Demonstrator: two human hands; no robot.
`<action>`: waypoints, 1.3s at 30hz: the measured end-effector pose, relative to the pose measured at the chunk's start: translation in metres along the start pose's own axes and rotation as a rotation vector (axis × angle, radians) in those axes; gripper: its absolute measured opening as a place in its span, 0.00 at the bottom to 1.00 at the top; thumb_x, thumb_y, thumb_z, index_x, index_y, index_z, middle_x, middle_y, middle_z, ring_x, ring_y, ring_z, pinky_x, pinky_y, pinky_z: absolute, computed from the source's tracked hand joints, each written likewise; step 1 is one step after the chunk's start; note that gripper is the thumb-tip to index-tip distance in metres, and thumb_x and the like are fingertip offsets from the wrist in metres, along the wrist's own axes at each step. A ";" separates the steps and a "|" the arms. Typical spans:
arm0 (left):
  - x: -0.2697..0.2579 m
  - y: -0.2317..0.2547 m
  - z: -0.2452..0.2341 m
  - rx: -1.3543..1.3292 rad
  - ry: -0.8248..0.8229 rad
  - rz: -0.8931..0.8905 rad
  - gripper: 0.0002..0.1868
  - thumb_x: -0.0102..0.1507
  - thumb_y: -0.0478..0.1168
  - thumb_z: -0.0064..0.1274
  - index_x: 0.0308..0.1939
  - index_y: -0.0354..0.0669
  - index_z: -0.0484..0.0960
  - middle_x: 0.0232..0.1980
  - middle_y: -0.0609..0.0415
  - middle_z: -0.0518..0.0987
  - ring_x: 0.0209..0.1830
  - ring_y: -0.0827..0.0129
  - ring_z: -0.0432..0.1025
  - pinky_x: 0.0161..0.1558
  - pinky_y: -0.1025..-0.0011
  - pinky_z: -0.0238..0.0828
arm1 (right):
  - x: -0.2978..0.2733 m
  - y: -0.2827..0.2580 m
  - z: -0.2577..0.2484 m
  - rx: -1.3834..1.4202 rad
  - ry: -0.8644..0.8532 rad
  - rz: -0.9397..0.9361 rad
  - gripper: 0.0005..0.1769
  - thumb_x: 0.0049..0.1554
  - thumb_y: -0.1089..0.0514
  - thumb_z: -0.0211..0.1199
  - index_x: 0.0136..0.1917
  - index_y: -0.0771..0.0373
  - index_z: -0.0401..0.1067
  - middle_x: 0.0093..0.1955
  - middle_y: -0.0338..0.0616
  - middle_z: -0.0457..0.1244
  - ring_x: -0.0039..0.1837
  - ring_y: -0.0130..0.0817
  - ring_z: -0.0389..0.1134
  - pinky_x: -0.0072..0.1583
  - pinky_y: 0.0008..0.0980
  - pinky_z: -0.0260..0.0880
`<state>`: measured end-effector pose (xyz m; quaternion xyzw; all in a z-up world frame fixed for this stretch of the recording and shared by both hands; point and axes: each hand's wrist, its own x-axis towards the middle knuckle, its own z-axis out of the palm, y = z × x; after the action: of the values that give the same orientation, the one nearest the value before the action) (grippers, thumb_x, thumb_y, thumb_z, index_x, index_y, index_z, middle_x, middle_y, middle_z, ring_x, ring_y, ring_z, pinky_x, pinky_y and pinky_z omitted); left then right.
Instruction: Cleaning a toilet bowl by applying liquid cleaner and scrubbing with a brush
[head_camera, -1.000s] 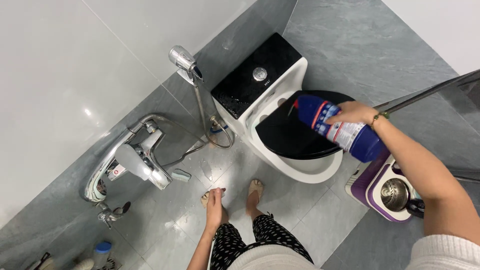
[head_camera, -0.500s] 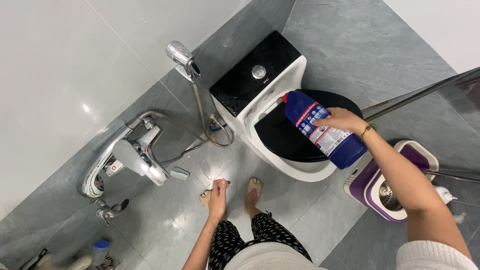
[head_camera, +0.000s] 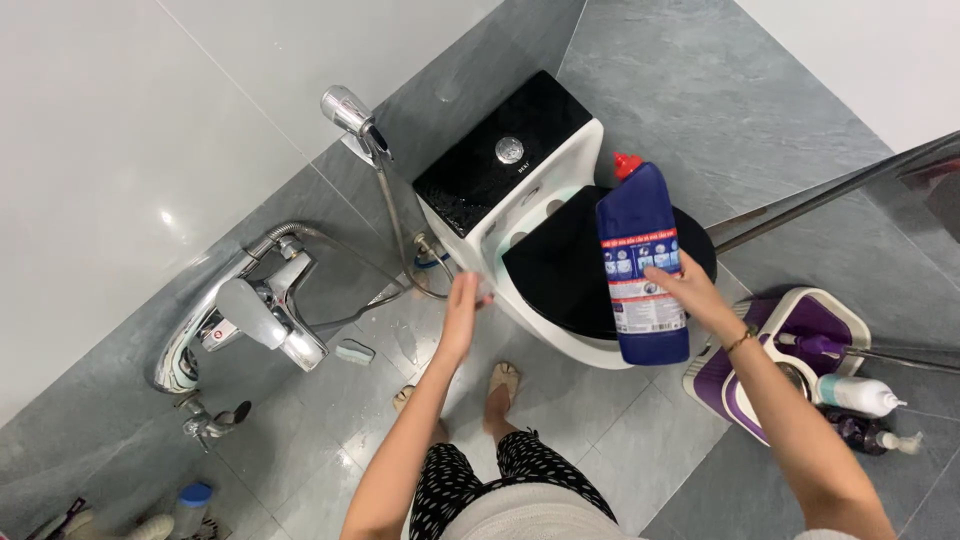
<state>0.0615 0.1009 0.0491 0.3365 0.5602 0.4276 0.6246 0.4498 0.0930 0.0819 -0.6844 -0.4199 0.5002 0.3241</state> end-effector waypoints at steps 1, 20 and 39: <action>0.015 -0.001 0.009 0.000 0.002 0.004 0.23 0.75 0.59 0.39 0.54 0.44 0.76 0.38 0.53 0.75 0.45 0.67 0.74 0.58 0.63 0.71 | -0.009 -0.009 0.004 0.000 -0.002 -0.004 0.26 0.55 0.50 0.76 0.63 0.56 0.72 0.54 0.41 0.68 0.57 0.34 0.68 0.61 0.40 0.67; -0.006 0.132 0.040 0.663 -0.066 0.258 0.35 0.75 0.61 0.23 0.48 0.39 0.82 0.42 0.32 0.83 0.53 0.31 0.74 0.57 0.40 0.67 | -0.080 -0.099 0.038 -1.010 -0.050 -0.575 0.30 0.48 0.29 0.70 0.51 0.50 0.70 0.35 0.46 0.71 0.44 0.46 0.74 0.54 0.37 0.67; -0.012 0.183 0.044 0.961 -0.181 0.032 0.40 0.70 0.65 0.23 0.36 0.44 0.88 0.45 0.33 0.84 0.59 0.36 0.74 0.62 0.43 0.66 | -0.063 -0.107 0.016 -1.307 0.318 -1.167 0.25 0.57 0.28 0.57 0.53 0.48 0.71 0.38 0.34 0.64 0.46 0.32 0.66 0.52 0.33 0.62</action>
<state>0.0759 0.1669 0.2255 0.6311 0.6325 0.0991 0.4380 0.3987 0.0835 0.1954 -0.4711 -0.8531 -0.1850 0.1267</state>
